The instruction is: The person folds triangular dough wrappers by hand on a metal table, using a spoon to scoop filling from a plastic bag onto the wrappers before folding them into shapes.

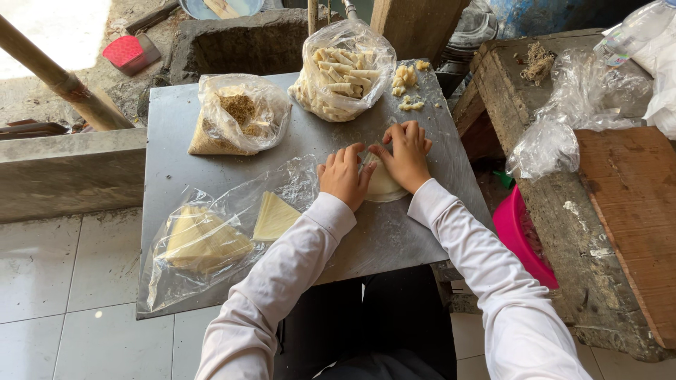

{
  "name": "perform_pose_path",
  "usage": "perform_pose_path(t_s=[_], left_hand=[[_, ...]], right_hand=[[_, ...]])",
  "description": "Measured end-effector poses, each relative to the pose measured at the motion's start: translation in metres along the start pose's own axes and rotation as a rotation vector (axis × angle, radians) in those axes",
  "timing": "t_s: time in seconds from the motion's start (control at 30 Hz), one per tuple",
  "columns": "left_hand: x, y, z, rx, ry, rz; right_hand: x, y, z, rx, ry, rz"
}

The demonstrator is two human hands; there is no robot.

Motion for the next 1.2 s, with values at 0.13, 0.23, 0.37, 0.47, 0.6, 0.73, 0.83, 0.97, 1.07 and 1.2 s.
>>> perform_pose_path(t_s=[0.13,0.23,0.37,0.47,0.6,0.73,0.83,0.97,1.07,1.2], left_hand=[[-0.004,0.001,0.0,0.005,-0.004,-0.068],[-0.002,-0.002,-0.001,-0.025,-0.013,-0.105],[0.002,-0.003,-0.001,-0.056,-0.052,-0.113],[0.002,-0.005,-0.001,-0.065,-0.046,-0.108],[0.004,-0.006,-0.002,-0.083,-0.065,-0.132],[0.004,-0.006,0.0,-0.035,-0.052,-0.114],[0.005,-0.007,0.0,0.004,-0.057,-0.098],[0.005,-0.008,0.001,-0.004,-0.071,-0.111],[0.003,-0.007,0.003,-0.004,-0.081,-0.119],[0.002,-0.006,0.005,0.006,-0.09,-0.124]], right_hand=[[-0.002,0.015,0.011,0.017,0.127,-0.012],[-0.013,0.013,0.015,0.017,0.284,-0.143],[-0.033,0.003,0.004,-0.003,0.346,-0.225],[-0.04,0.0,-0.008,-0.019,0.381,-0.271],[-0.046,-0.007,-0.021,-0.117,0.361,-0.255],[-0.045,-0.016,-0.032,-0.194,0.223,-0.25],[-0.046,-0.021,-0.036,-0.226,0.179,-0.297],[-0.048,-0.025,-0.041,-0.291,0.132,-0.302],[-0.048,-0.026,-0.041,-0.311,0.106,-0.299],[-0.046,-0.025,-0.039,-0.291,0.11,-0.31]])
Point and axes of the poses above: each hand's wrist, its own y-axis towards the middle knuckle, its own x-axis out of the palm, z = x × y, the point moved 6 cm from there along y, towards the middle knuckle, and after that the axes turned 15 degrees about x, right-handed, at the moved point
